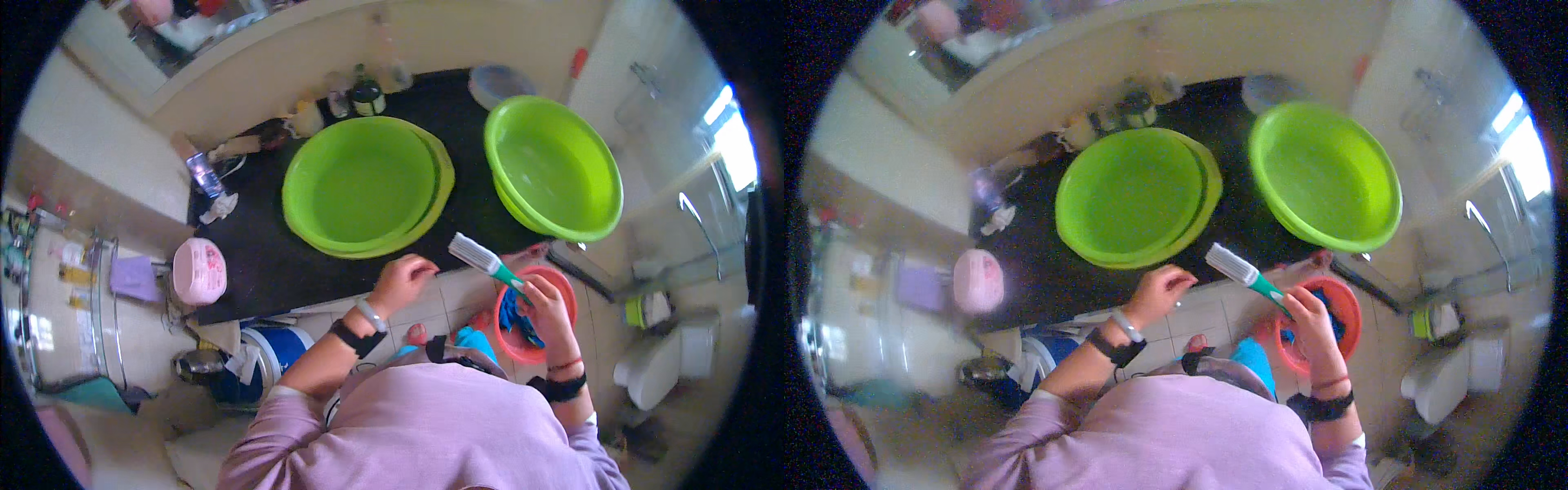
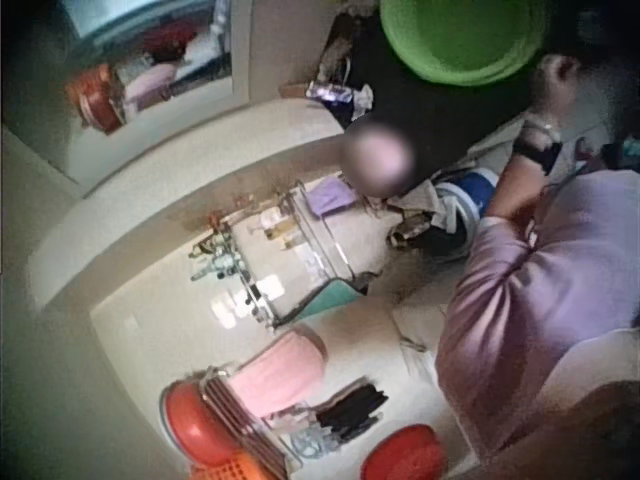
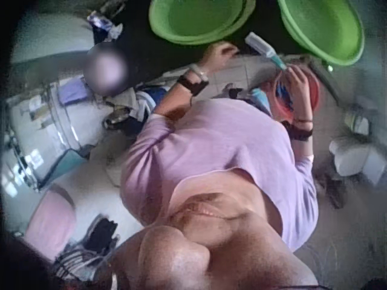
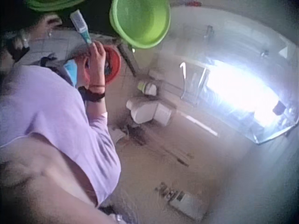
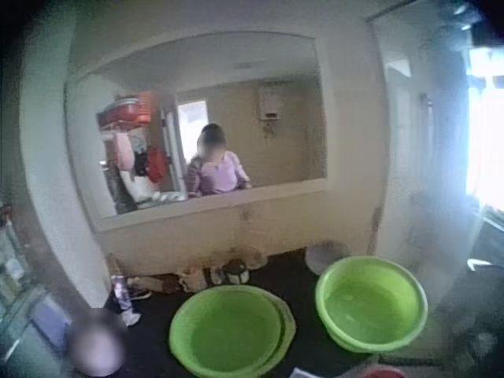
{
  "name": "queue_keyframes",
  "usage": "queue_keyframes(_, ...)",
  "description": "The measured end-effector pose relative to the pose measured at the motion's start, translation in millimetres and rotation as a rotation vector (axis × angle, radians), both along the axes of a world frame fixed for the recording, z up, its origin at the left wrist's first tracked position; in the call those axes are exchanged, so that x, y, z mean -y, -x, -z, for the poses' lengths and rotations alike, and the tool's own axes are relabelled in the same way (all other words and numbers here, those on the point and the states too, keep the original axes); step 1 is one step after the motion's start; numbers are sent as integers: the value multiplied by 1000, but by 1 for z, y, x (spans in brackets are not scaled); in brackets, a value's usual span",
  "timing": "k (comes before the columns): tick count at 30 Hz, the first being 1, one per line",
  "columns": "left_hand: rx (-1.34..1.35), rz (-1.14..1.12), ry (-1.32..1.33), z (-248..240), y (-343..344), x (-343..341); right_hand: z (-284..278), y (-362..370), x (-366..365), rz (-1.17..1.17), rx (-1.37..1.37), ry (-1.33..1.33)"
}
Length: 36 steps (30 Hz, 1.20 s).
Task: The person hand-washes a blue garment in a red basin filled with soapy water. They scrub the fabric with a brush, rinse the brush in a green basin, and continue scrubbing the garment.
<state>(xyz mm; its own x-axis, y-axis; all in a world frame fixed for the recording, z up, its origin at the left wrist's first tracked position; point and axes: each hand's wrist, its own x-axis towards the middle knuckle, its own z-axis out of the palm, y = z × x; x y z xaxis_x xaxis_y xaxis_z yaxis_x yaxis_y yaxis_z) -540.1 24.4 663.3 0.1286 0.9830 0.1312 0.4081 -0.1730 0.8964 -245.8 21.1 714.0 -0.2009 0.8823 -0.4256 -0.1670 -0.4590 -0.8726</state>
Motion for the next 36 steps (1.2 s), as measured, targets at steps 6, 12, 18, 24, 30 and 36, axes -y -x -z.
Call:
queue_keyframes(6,-71,-100,152,21,48,41,55,-2,4,56,27,73)
queue_keyframes(12,-78,-194,233,35,60,68,119,9,-32,113,26,23)
queue_keyframes(18,-87,-109,338,53,41,63,169,-6,-30,73,926,-430)
queue_keyframes(24,118,-171,612,99,45,68,206,-94,69,138,461,95)
queue_keyframes(30,-55,-233,935,161,88,92,265,-219,269,-216,1219,319)
queue_keyframes(36,-237,-336,1214,179,107,113,283,-286,442,-94,1051,969)
